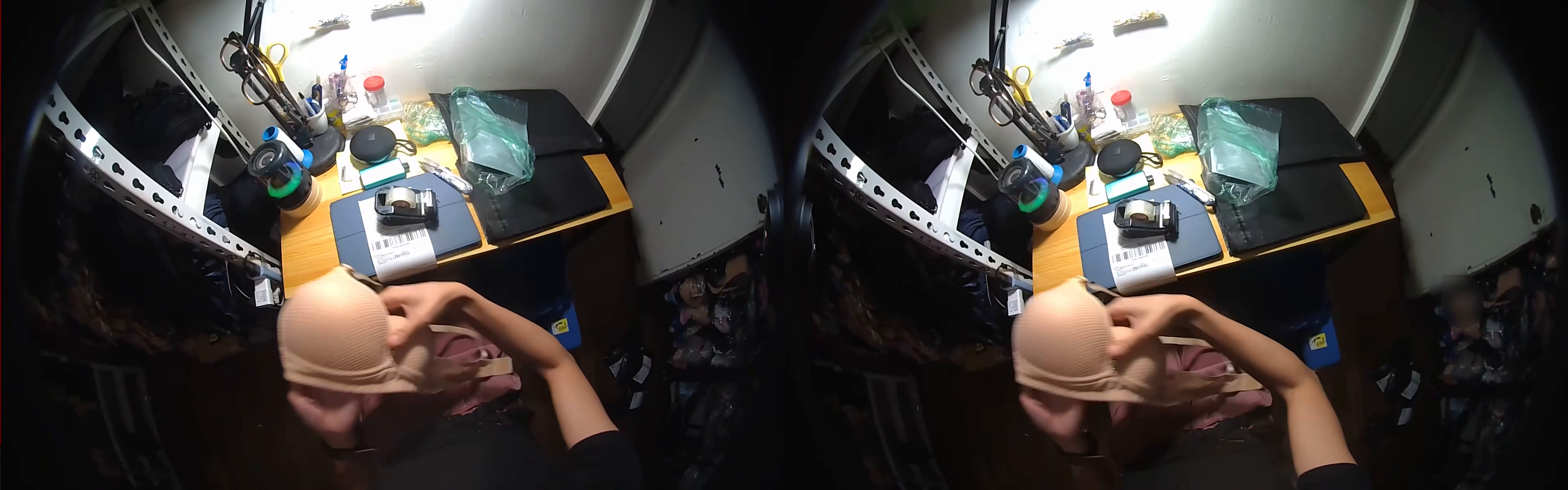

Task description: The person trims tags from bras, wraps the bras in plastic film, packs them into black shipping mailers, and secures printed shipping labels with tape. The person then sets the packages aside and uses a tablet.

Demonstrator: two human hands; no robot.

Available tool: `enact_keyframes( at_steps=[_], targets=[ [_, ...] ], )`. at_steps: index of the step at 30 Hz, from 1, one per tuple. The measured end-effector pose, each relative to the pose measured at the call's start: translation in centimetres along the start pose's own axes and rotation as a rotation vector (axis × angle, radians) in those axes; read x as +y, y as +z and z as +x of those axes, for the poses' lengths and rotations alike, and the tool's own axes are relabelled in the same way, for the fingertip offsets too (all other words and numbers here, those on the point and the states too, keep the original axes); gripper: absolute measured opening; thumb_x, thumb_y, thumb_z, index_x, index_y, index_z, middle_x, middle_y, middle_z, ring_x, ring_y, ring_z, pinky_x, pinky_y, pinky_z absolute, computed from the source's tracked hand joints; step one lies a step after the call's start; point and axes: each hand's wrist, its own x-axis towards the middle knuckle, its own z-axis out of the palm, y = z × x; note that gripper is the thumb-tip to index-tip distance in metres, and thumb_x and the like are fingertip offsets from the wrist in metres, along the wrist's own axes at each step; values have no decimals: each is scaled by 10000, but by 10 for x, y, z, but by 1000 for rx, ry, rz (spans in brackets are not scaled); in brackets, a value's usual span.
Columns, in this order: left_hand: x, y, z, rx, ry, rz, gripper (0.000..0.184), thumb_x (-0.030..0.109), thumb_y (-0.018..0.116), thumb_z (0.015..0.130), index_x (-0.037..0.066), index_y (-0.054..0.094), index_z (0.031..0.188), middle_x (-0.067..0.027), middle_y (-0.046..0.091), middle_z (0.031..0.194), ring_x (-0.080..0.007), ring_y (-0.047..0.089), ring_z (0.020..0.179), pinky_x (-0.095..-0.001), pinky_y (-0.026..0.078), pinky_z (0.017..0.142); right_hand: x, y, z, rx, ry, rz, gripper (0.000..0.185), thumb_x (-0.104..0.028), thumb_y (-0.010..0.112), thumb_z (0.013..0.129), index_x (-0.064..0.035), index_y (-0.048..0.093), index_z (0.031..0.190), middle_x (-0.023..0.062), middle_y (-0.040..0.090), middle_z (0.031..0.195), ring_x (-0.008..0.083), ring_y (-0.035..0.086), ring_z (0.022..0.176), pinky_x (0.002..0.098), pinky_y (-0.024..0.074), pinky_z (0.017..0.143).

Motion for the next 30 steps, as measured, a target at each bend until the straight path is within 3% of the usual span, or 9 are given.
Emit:
enact_keyframes(
  at_steps=[8,12,16,19,21,24,26,27,30],
  targets=[
    [73,55,-31,-300,152,393,636,263,522,829,-6,312,1366,-210,328,1401,-321,338,1292,-514,246,1069,-118,30,38,-147,-251,34,542,-496,517,891,28,569,762,57,498,588,142,457,555,330,373,509],
    [80,4,-23,165,-78,774,612,107,616,768,-75,359,1294,-227,457,1270,-286,473,1183,-409,368,1017,-43,31,-1,-152,8,-337,524,-470,554,876,41,542,757,136,515,611,229,487,557,342,394,532],
    [16,-98,-23,480,-499,1136,406,62,672,810,-11,484,1162,-43,613,899,-106,585,850,-237,470,790,90,40,-56,-291,470,-434,536,-499,554,859,35,583,830,170,558,646,271,554,617,375,429,585],
    [-35,-158,-24,416,-491,1163,373,32,651,819,-16,482,1148,-50,616,877,-95,595,774,-204,490,695,116,53,-100,-136,644,-344,448,-437,627,815,9,621,854,169,575,717,289,594,737,399,456,675],
    [-52,-146,-9,421,-432,1339,363,29,650,813,-17,491,1136,-65,621,866,-108,603,759,-211,491,681,139,59,-117,293,440,-728,351,-352,658,782,-14,640,877,168,578,767,319,591,791,413,464,743],
    [-65,-137,4,454,-367,1728,371,71,667,778,-11,519,1109,-124,609,830,-211,613,783,-301,489,713,55,16,-105,487,183,-753,197,-181,650,793,-12,635,894,126,602,827,284,601,781,378,491,701],
    [-69,-131,8,247,-281,2369,422,158,696,750,2,533,1107,-147,564,922,-279,566,907,-388,463,776,-3,-17,-99,967,36,-794,111,-73,619,803,11,624,876,146,601,778,273,596,713,329,483,666],
    [-73,-118,11,326,-269,2341,475,221,702,725,19,537,1122,-194,502,1046,-360,486,1018,-442,417,851,-16,-46,-99,1152,-131,-1026,44,-35,581,799,0,591,825,164,609,794,321,605,721,377,481,636],
    [-70,-108,20,233,-263,2457,485,218,704,728,40,537,1147,-187,467,1132,-355,485,1029,-428,417,852,-9,-130,-114,1276,110,-1464,248,25,549,751,71,588,991,245,605,983,371,585,925,411,470,839]
  ],
)
